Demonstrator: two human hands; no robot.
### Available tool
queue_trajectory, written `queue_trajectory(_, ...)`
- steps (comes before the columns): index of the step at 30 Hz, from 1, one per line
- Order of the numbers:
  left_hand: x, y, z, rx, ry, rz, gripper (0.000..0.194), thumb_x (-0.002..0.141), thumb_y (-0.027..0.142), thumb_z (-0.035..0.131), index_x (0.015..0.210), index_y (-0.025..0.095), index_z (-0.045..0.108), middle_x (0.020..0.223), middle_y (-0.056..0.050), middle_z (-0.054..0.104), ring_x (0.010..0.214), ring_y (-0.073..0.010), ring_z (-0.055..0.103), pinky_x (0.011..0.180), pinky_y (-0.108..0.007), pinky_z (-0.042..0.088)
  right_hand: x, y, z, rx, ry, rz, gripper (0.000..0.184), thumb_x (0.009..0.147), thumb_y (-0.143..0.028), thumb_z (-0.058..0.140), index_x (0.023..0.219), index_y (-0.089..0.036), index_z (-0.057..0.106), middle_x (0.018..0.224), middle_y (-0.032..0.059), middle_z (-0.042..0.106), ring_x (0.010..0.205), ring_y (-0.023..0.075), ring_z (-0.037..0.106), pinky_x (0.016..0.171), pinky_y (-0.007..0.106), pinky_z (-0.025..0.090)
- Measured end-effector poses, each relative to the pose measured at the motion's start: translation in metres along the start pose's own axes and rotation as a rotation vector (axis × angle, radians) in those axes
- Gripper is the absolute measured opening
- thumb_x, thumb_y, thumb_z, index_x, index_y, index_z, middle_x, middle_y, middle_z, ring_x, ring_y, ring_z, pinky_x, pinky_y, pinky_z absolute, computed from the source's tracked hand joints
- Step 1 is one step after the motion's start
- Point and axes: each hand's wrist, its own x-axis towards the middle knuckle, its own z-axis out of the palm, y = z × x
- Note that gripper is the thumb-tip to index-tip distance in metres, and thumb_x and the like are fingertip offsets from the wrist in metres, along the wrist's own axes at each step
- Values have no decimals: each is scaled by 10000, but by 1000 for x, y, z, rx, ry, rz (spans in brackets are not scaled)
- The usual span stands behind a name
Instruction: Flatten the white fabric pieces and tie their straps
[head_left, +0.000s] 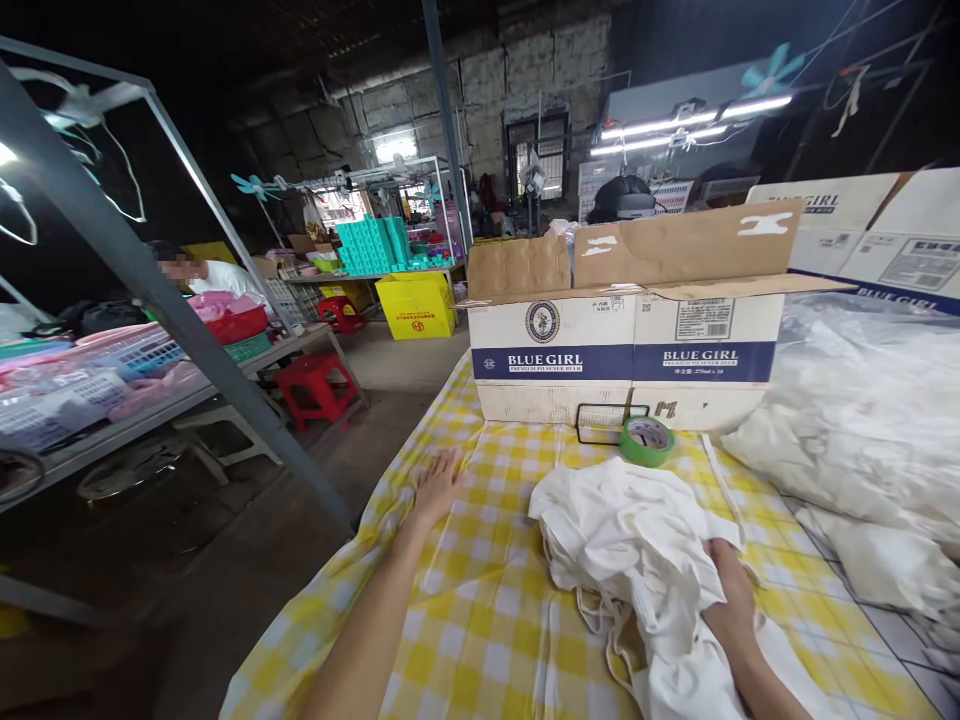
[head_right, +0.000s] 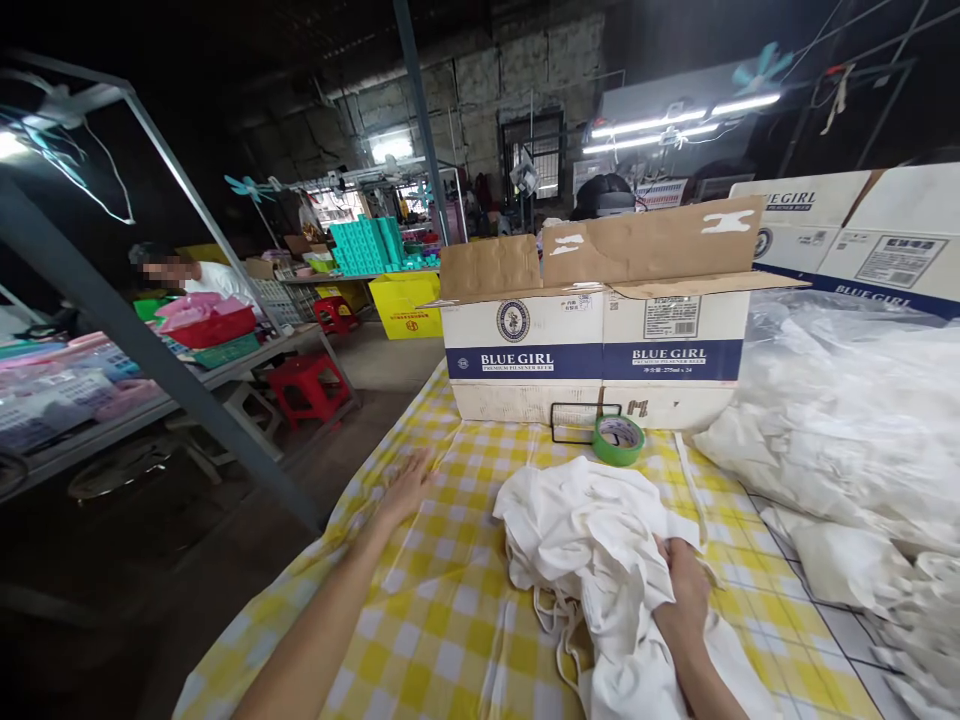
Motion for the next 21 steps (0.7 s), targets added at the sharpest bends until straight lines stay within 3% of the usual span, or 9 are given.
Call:
queue_trajectory(3,0,-5,3,19,25,-42,500,897,354,294,1326,134,425,1411,-140,368,1360,-280,176,1085,-509,78,-1,3,1,14,-12,-8,334,799,-542,303,657,-242,338,611,1,457,606,208,471,576,311,330)
queue_trajectory(6,7,-19,-2,54,101,-112,511,893,238,263,1346,21,359,1457,-200,226,1380,-290,30,1074,-540,-36,-1,5,1,10,-14,-13,318,798,-531,310,668,-243,346,621,2,460,607,207,474,584,315,337)
queue_trajectory(10,27,-17,0,67,115,-1,539,907,296,275,1424,162,203,1495,-90,171,1383,-250,49,1084,-530,-7,0,6,2,7,5,-46,315,779,-534,332,664,-242,349,643,8,475,613,206,472,581,317,340)
queue_trajectory(14,54,-10,9,64,25,60,504,903,386,318,1375,210,332,1427,-62,361,1309,-226,297,1081,-467,141,0,6,2,29,-7,-41,320,779,-533,334,665,-235,363,622,0,481,609,201,485,574,304,348)
queue_trajectory(17,71,-13,8,97,28,-3,482,883,308,367,1314,102,425,1327,-145,482,1270,-279,347,1070,-499,102,0,3,1,30,-6,-33,303,779,-517,354,680,-231,370,619,-7,483,610,194,489,583,298,356)
queue_trajectory(21,77,-10,6,160,102,-100,514,841,103,317,1315,-95,334,1250,-296,484,1282,-353,297,1044,-517,89,0,-2,-1,-5,-8,7,315,784,-521,335,661,-233,362,609,-1,481,607,200,489,575,301,349)
